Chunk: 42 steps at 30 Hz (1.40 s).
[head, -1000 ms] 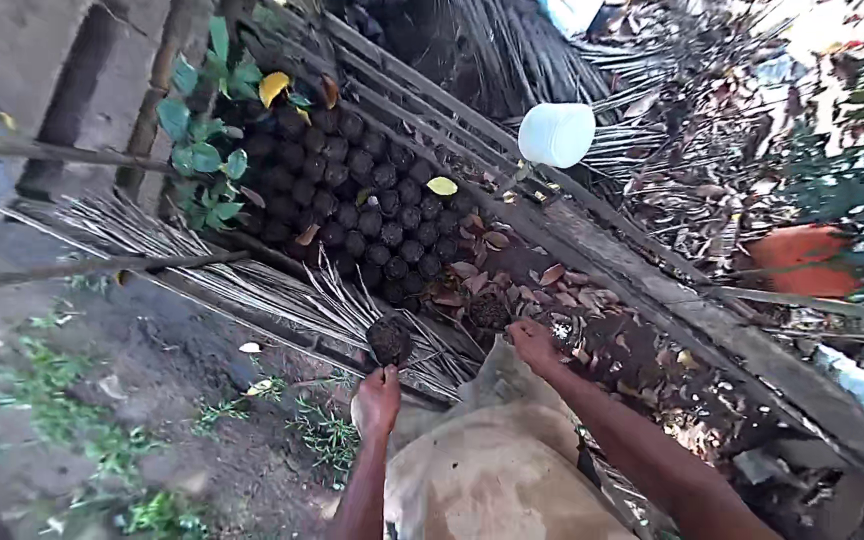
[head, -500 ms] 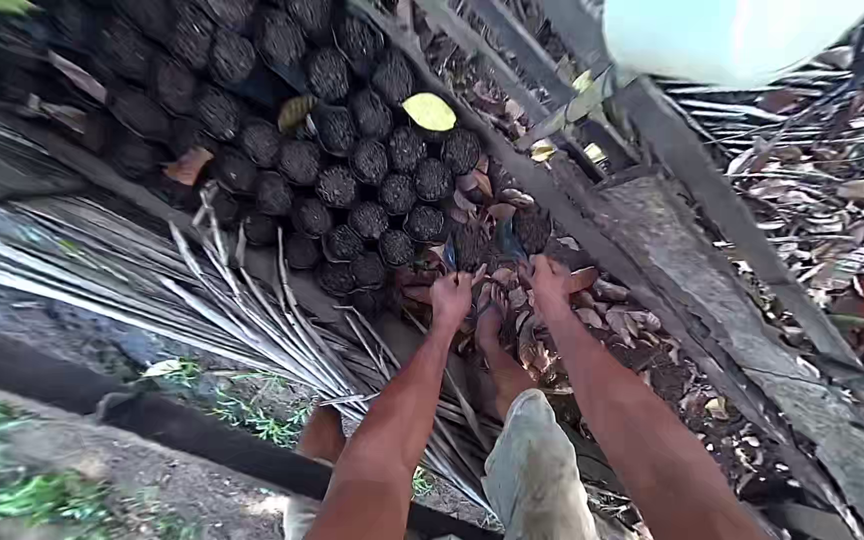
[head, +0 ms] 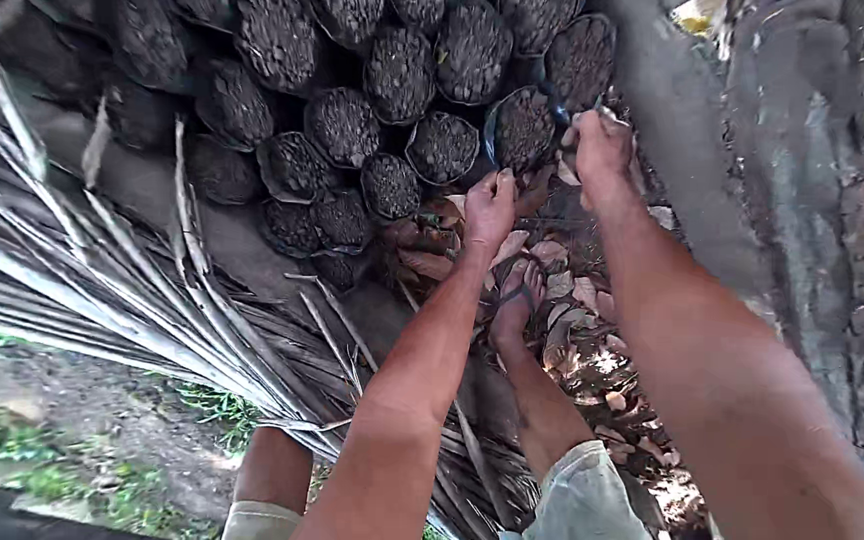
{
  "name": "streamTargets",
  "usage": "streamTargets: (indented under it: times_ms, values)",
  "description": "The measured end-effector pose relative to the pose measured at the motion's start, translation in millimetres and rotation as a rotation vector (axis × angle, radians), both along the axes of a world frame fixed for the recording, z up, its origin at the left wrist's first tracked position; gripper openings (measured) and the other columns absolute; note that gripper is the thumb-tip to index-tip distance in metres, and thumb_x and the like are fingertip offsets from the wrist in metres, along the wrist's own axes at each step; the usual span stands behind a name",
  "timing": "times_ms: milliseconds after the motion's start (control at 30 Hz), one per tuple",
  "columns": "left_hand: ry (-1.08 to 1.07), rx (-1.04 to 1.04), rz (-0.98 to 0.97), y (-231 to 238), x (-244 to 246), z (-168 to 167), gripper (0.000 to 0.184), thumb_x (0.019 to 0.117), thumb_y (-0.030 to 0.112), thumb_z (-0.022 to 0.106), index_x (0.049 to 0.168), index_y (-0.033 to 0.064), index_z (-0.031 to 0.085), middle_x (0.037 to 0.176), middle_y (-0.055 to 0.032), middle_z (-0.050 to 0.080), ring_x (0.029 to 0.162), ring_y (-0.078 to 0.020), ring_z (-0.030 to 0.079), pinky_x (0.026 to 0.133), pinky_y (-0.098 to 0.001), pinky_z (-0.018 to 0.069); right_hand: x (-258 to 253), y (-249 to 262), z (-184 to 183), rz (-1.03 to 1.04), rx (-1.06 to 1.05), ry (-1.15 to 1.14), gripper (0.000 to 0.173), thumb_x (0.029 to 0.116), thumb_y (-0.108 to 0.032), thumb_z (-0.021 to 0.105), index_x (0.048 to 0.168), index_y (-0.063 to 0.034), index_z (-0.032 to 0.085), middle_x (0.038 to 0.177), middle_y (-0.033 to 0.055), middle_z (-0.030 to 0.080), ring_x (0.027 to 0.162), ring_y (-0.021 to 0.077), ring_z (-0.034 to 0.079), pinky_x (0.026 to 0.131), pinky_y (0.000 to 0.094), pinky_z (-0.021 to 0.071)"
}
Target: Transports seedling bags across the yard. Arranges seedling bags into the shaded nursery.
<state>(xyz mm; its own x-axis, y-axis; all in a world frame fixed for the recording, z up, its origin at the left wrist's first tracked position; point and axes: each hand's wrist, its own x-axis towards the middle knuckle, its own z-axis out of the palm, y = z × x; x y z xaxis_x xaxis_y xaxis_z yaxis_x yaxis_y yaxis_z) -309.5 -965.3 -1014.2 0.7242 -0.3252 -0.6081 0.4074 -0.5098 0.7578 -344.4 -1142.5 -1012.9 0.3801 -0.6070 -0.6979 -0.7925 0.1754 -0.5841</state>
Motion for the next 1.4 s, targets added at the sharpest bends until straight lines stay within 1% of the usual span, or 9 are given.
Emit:
streamTargets:
  times_ms: [133,267,567,667,833,1000,1167,1267,1400]
  values:
    - [0.402,-0.211,0.485,2.7,-14.5,20.2,0.061,0.1128,0.039,0.021,0.129,-0.0063,0.058,0.125,-0.0216,0.067,0.119,-0.0287,0.066,0.105,-0.0460,0.0535,-11.1,10.5,16.2,-0.262,0.184,-0.182,0.053,0.1097,-0.045,0.041,0.139,-0.0032,0.055,0.127,0.0125,0.067,0.115,0.0262,0.068,0.097,0.0479,0.0593]
    - [0.741,-0.333,0.937,-12.1,-2.5,20.0,0.057,0.1125,0.043,0.028,0.156,0.0055,0.033,0.155,-0.0195,0.048,0.136,-0.0339,0.056,0.111,-0.0495,0.0502,-7.1,9.9,17.2,-0.547,0.310,-0.187,0.068,0.1072,-0.061,0.033,0.152,-0.0116,0.043,0.144,0.0120,0.059,0.126,0.0303,0.063,0.100,0.0536,0.0564]
    - [0.646,-0.518,1.307,-52.7,16.5,-8.3,0.042,0.1107,0.034,0.031,0.141,0.0110,0.048,0.136,-0.0123,0.059,0.126,-0.0289,0.057,0.104,-0.0596,0.0484,57.0,-29.1,13.1,-0.596,0.565,-0.325,0.075,0.1014,-0.074,0.028,0.156,-0.0248,0.041,0.150,0.0064,0.055,0.139,0.0292,0.053,0.109,0.0636,0.0474]
    - [0.674,-0.501,1.347,-61.7,19.9,-5.3,0.041,0.1108,0.034,0.032,0.140,0.0109,0.050,0.134,-0.0119,0.060,0.124,-0.0277,0.059,0.103,-0.0571,0.0501,61.9,-46.7,32.9,-0.299,0.244,-0.044,0.057,0.1078,-0.054,0.041,0.146,-0.0130,0.053,0.141,0.0097,0.061,0.130,0.0262,0.059,0.105,0.0534,0.0529]
    - [0.779,-0.431,1.305,-54.3,37.4,1.0,0.038,0.1098,0.029,0.037,0.139,0.0092,0.050,0.133,-0.0143,0.061,0.122,-0.0295,0.060,0.100,-0.0579,0.0523,130.3,-51.8,92.9,0.266,-0.447,0.110,0.041,0.1020,-0.049,0.053,0.119,-0.0184,0.075,0.108,0.0061,0.075,0.102,0.0234,0.071,0.092,0.0551,0.0546]
    - [0.881,-0.317,1.026,-37.4,36.7,50.8,0.050,0.1104,0.046,0.035,0.142,0.0099,0.049,0.137,-0.0142,0.059,0.121,-0.0307,0.061,0.099,-0.0554,0.0534,210.4,-57.2,72.5,0.355,-0.191,0.237,0.059,0.0882,-0.067,0.066,0.122,-0.0200,0.075,0.121,0.0124,0.072,0.113,0.0329,0.067,0.095,0.0639,0.0512]
    - [0.859,-0.096,0.600,19.0,44.1,101.0,0.051,0.1110,0.045,0.042,0.132,0.0028,0.062,0.118,-0.0162,0.073,0.101,-0.0303,0.074,0.087,-0.0482,0.0620,222.2,-53.4,73.6,-0.197,0.212,-0.001,0.047,0.0954,-0.044,0.067,0.132,-0.0165,0.060,0.093,0.0012,0.068,0.071,0.0140,0.064,0.062,0.0325,0.0547]
    - [0.414,-0.062,0.316,67.8,97.8,118.2,0.036,0.1124,0.028,0.043,0.126,0.0039,0.066,0.111,-0.0128,0.075,0.094,-0.0259,0.075,0.085,-0.0466,0.0644,214.7,-60.5,83.7,-0.491,0.312,-0.116,0.040,0.1013,-0.040,0.061,0.133,-0.0149,0.054,0.098,0.0010,0.067,0.078,0.0131,0.067,0.070,0.0313,0.0581]
    - [-0.299,0.326,0.164,138.8,238.1,121.0,0.035,0.1094,0.031,0.047,0.126,0.0096,0.069,0.115,-0.0069,0.074,0.101,-0.0165,0.074,0.091,-0.0415,0.0633,205.8,-46.9,102.2,-0.579,0.380,-0.438,0.051,0.1089,-0.037,0.051,0.149,-0.0072,0.039,0.141,0.0099,0.060,0.126,0.0219,0.064,0.105,0.0354,0.0561]
